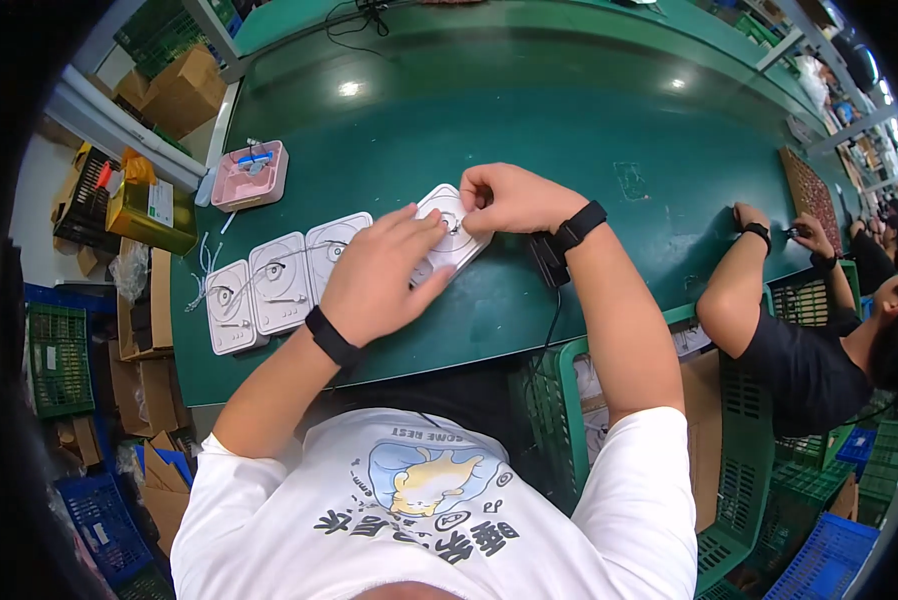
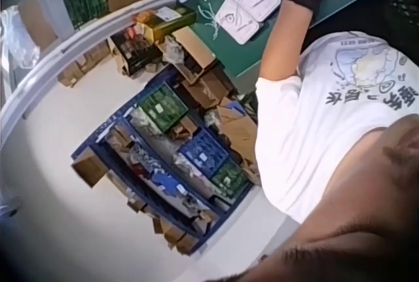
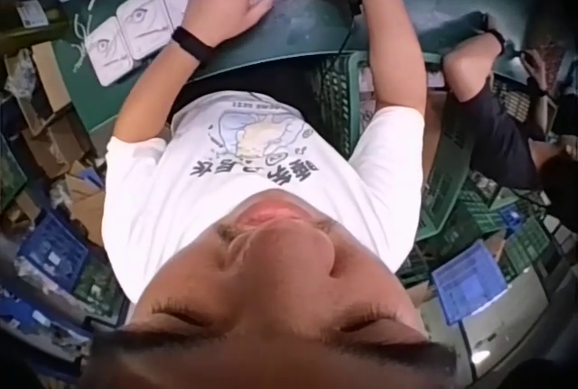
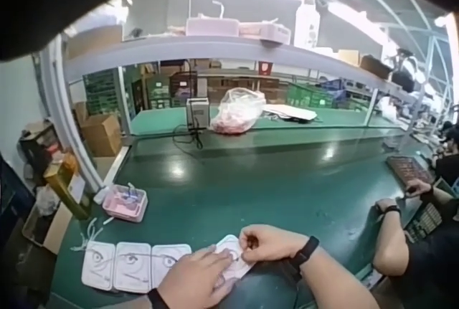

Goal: The person assembles devices by inserting a white strip into a component, pressing it into place, and then fitting the unit into a white housing. After repeating this process for several units, the person places the completed devices into a green crate.

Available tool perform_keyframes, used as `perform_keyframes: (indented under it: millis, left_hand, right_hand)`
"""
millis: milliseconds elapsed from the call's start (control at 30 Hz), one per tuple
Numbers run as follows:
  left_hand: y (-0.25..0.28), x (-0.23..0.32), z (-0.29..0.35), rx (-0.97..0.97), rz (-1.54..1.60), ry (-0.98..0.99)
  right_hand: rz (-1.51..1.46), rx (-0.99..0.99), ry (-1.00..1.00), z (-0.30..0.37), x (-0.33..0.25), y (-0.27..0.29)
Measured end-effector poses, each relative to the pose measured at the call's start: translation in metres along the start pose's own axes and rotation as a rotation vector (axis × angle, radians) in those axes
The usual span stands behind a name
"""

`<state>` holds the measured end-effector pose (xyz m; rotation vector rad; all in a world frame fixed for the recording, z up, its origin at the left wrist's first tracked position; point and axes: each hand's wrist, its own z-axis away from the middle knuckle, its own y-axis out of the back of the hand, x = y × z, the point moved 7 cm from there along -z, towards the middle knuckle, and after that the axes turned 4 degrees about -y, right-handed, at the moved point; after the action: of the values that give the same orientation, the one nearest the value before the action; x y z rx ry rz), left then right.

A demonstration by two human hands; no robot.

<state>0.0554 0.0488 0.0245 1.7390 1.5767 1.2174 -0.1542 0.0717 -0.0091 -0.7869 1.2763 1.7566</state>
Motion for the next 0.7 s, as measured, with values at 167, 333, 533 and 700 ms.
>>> perform_keyframes:
  millis: [167,333,533,700]
  left_hand:
    - [-0.003,-0.022,-0.014,-0.052,0.202,0.164]
    - [-0.012,-0.01,-0.029,0.031,0.009,0.164]
    - [-0.022,-0.001,-0.03,0.193,-0.138,0.226]
    - [-0.02,-0.007,-0.031,0.168,-0.087,0.295]
  right_hand:
    - [0.195,0.056,0.177,0.008,-0.016,0.001]
    - [0.062,0.114,0.143,-0.001,-0.009,0.006]
    - [-0.05,0.064,0.043,-0.006,0.003,0.005]
    - [0.013,0.074,0.073,-0.007,-0.003,0.007]
